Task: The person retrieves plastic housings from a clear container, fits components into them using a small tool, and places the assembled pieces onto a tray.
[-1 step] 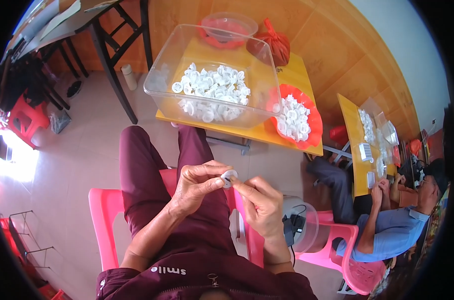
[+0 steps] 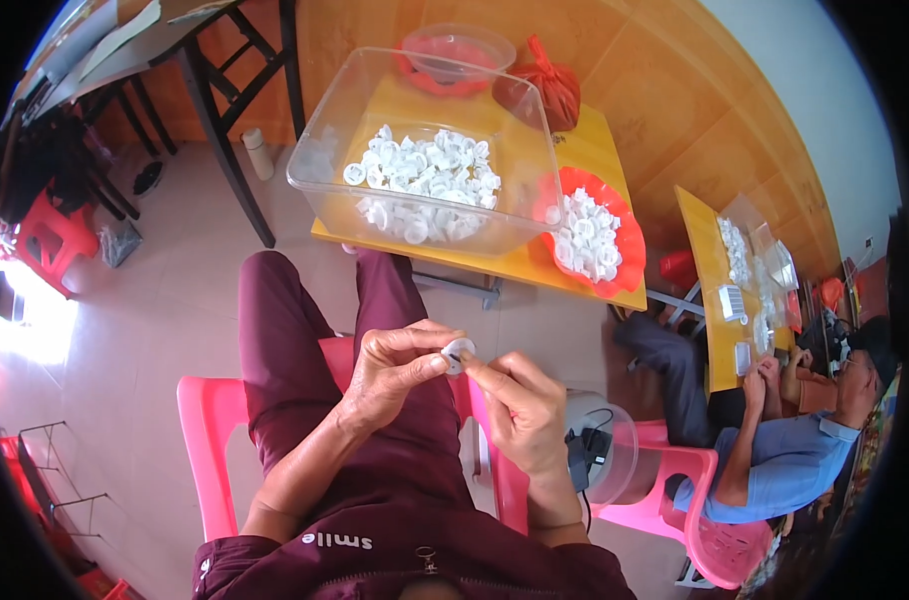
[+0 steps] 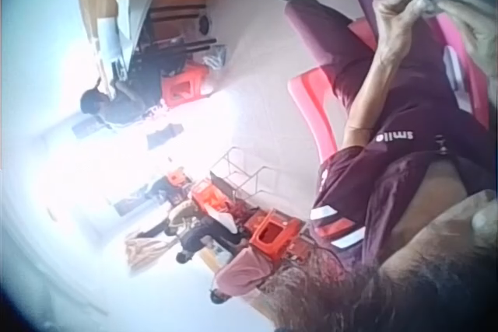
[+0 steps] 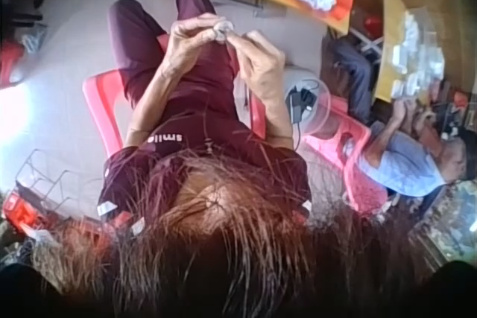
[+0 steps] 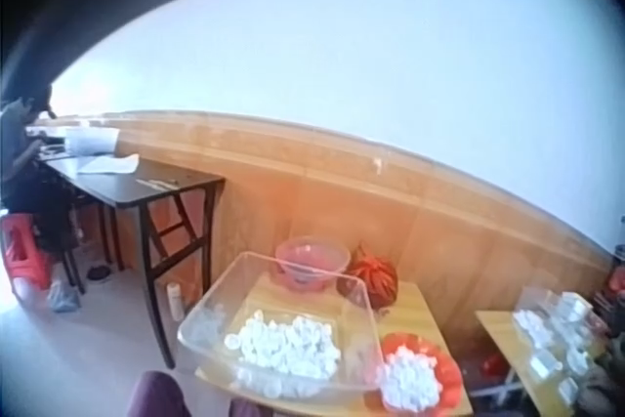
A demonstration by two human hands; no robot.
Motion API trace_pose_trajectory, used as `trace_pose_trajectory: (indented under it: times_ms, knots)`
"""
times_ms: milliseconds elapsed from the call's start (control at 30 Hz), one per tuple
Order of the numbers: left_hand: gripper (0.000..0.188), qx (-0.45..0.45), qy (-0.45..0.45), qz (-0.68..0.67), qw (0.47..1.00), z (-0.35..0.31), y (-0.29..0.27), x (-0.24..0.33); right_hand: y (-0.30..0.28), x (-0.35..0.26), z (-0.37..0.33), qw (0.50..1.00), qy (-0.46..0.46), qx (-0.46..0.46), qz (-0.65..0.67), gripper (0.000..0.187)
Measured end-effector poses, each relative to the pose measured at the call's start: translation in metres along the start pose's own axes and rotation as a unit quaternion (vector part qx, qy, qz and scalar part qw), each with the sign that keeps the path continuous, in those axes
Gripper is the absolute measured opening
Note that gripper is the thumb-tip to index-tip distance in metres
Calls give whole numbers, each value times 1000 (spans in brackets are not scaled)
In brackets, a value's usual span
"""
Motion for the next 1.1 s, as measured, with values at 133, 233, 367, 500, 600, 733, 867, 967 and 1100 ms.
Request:
trace_pose_trajectory:
  times_ms: [133, 233, 367, 500, 600, 733, 867, 967, 1100]
  knots:
    - [22, 13, 10, 17, 1000, 1, -2, -2, 3, 1, -3, 997, -20, -3, -80, 41]
    - [21, 21, 30, 44, 998, 2, -2, -2, 6, -2, -5, 993, -17, -6, -118, 45]
    - [21, 22, 32, 51, 998, 4, -4, -3, 13, -2, -6, 992, -16, 3, -129, 46]
    - [20, 24, 35, 44, 998, 4, -5, -4, 18, -7, -8, 984, -9, 22, -175, 46]
    - [21, 22, 36, 47, 998, 4, -7, -5, 19, -8, -8, 981, -17, 36, -191, 46]
    - [25, 11, 2, -22, 1000, 5, -9, -8, 16, -8, -8, 979, -33, 50, -195, 45]
    - [27, 9, -5, -63, 998, 5, -9, -8, 14, -8, -9, 983, -34, 65, -166, 45]
    - [27, 9, -3, -79, 997, 6, -9, -8, 12, -10, -8, 982, -30, 76, -170, 45]
    - [26, 9, -1, -83, 997, 7, -9, -8, 11, -9, -7, 980, -34, 81, -180, 46]
Point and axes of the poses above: each hand's wrist, its own z-axis towards the middle knuckle, its own y-axis out of the palm, x = y × z, the point moved 1 cm from there along z, towards the middle knuckle, and after that the axes turned 1 degree about x, right-handed, at the moved point
